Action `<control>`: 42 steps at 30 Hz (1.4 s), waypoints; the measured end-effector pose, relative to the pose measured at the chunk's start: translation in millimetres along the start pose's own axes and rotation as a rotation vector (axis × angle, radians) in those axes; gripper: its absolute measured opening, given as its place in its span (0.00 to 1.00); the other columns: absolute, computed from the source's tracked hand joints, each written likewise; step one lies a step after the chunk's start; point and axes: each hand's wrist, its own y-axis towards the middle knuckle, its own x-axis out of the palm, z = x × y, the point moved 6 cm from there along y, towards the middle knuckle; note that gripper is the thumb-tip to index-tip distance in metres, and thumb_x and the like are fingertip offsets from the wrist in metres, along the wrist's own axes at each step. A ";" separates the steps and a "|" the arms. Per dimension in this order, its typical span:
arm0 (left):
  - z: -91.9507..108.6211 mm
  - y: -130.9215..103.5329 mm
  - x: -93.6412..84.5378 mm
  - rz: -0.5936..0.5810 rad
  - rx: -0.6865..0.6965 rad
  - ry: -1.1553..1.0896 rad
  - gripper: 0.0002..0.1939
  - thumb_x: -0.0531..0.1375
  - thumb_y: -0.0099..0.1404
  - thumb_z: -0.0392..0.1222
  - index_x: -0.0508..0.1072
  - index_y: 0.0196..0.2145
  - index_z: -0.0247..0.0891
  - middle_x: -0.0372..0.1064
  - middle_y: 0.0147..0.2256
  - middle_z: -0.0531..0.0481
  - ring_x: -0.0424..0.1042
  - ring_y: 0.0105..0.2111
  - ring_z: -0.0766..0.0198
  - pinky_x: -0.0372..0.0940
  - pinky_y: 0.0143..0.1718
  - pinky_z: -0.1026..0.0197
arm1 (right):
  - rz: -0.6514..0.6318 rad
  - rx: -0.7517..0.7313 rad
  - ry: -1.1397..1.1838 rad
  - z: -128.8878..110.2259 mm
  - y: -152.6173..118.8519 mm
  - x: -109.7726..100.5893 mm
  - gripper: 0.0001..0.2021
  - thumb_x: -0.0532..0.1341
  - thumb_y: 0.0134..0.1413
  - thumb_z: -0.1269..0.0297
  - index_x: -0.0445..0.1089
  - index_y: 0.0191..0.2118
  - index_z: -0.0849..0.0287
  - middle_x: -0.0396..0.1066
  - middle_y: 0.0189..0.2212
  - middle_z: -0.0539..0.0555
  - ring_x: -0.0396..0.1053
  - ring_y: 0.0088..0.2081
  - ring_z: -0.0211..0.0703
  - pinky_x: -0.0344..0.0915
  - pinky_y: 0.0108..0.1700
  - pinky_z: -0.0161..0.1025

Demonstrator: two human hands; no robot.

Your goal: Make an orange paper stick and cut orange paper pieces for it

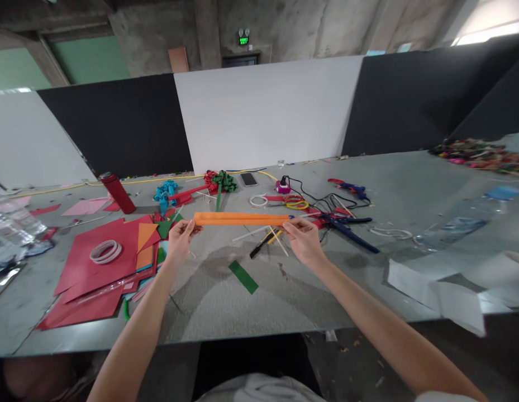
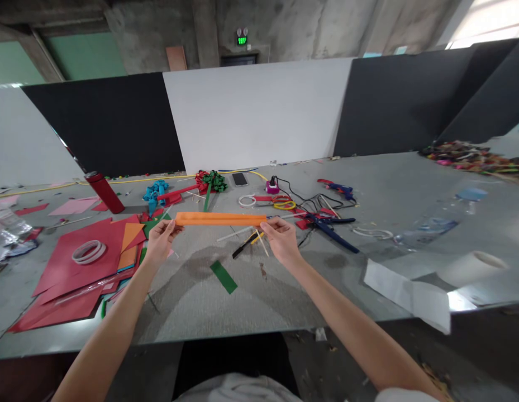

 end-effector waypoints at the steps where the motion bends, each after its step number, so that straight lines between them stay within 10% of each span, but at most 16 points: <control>1: -1.0 -0.6 1.3 -0.016 -0.018 -0.016 0.20 0.73 0.51 0.54 0.74 0.30 0.38 0.77 0.29 0.49 0.78 0.31 0.63 0.70 0.38 0.61 | 0.001 -0.010 0.000 -0.6 -0.4 0.1 0.15 0.76 0.39 0.52 0.73 0.25 0.52 0.75 0.25 0.49 0.77 0.31 0.46 0.76 0.45 0.50; 18: -2.3 -5.7 10.7 -0.027 -0.006 -0.217 0.19 0.74 0.53 0.48 0.68 0.29 0.39 0.76 0.33 0.54 0.78 0.36 0.64 0.72 0.50 0.51 | 0.029 -0.041 -0.022 4.0 -2.7 -6.5 0.12 0.76 0.42 0.55 0.75 0.28 0.52 0.76 0.24 0.48 0.76 0.29 0.42 0.73 0.39 0.41; 42: 5.8 -7.9 1.2 0.031 0.266 0.122 0.20 0.68 0.60 0.56 0.65 0.30 0.40 0.67 0.25 0.57 0.73 0.28 0.67 0.74 0.47 0.51 | -0.101 0.436 0.061 31.9 -2.4 -2.9 0.15 0.77 0.42 0.58 0.78 0.35 0.59 0.81 0.38 0.59 0.79 0.44 0.53 0.73 0.55 0.46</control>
